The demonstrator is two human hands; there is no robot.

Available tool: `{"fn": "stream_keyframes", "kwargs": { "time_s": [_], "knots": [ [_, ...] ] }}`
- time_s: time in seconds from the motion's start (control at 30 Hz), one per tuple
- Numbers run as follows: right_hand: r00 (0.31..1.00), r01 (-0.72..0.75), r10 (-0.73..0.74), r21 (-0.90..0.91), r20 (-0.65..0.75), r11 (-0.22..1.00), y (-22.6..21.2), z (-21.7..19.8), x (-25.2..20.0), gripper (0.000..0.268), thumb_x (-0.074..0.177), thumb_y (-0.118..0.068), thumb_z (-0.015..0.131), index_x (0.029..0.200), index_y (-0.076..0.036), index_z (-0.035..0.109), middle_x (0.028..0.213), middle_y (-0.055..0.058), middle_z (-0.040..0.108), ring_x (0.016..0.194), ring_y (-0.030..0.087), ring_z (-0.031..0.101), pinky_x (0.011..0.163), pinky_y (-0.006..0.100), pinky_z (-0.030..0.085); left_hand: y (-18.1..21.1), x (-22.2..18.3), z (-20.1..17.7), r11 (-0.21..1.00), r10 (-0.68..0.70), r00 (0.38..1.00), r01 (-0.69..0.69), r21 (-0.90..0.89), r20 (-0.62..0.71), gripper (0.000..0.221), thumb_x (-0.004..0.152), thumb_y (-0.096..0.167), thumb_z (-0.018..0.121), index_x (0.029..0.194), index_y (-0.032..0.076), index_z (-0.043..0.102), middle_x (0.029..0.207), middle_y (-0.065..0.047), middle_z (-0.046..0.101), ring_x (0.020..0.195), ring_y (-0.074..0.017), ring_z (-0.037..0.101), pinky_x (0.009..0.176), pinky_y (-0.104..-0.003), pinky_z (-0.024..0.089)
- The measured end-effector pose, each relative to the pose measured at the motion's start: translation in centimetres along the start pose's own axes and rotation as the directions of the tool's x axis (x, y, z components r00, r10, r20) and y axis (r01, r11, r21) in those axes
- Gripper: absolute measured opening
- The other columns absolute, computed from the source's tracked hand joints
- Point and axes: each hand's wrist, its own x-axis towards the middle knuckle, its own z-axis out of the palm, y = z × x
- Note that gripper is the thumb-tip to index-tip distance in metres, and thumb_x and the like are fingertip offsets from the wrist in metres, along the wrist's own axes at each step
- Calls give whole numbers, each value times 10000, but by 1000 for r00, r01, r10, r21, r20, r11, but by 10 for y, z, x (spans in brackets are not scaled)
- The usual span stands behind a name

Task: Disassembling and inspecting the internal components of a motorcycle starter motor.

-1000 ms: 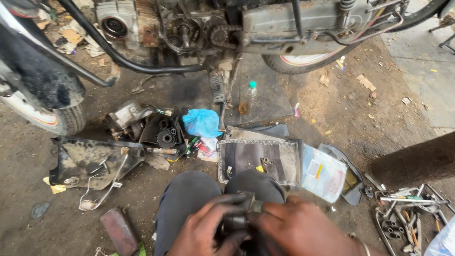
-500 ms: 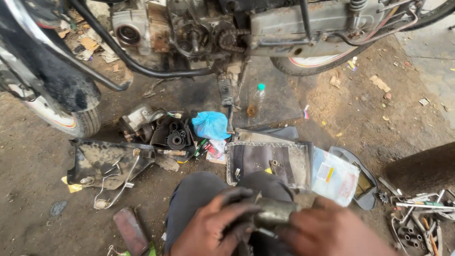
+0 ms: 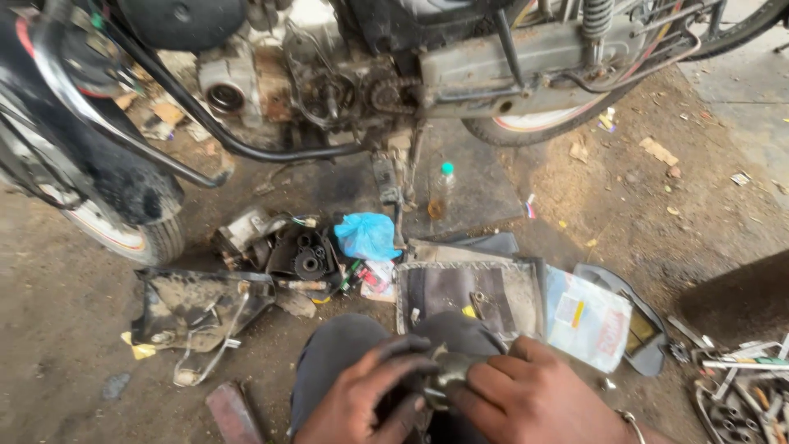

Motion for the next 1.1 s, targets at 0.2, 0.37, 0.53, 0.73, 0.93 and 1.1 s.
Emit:
{"fn": "stream_keyframes", "kwargs": {
  "time_s": [0.2,0.37,0.53,0.73,0.93,1.1],
  "knots": [
    [991,119,-122,-50,-50,992,15,40,-7,181,806,-256,657,933,-136,707,870,9,647,742,164,664,579,354,455,-26,2,8,994,100,992,-97,43,-71,379,964,216,724,1303,48,694,1441,-207,614,1356,-361,621,1111,-449,477],
    [967,39,-64,105,245,994,50,68,6,190,857,-349,675,880,-160,672,836,-1,624,790,186,692,685,410,501,-59,8,15,965,239,962,-221,139,-130,448,976,215,685,1370,12,621,1371,-232,648,1328,-391,634,1147,-446,485],
    [982,-167,114,411,150,896,130,170,-72,193,810,-177,679,989,-116,714,885,36,678,842,205,754,671,367,600,-86,18,47,991,84,977,-62,116,-195,348,1045,317,560,1287,115,706,1378,-175,702,1300,-338,682,1131,-397,514],
    [54,5,865,866,499,-500,94,158,-191,291,901,-192,607,1123,-7,630,880,114,649,722,254,624,575,424,517,10,8,9,971,-136,970,171,167,-201,684,739,398,874,1287,94,599,1235,-178,649,1198,-346,628,1031,-434,470],
    [393,-683,901,599,-183,419,-32,265,-354,391,783,-8,714,1174,-22,703,918,50,797,856,178,754,800,292,618,-19,-4,13,985,72,942,-16,172,-327,458,649,222,936,1028,88,716,1221,-158,750,1181,-317,724,987,-427,535],
    [-34,15,714,715,699,-699,-46,128,-209,226,884,58,647,1108,61,676,914,177,742,847,295,720,772,417,583,-95,-35,56,958,285,840,-263,114,-461,457,622,167,1001,964,157,699,1222,-114,702,1171,-305,715,1029,-419,551]
  ]
}}
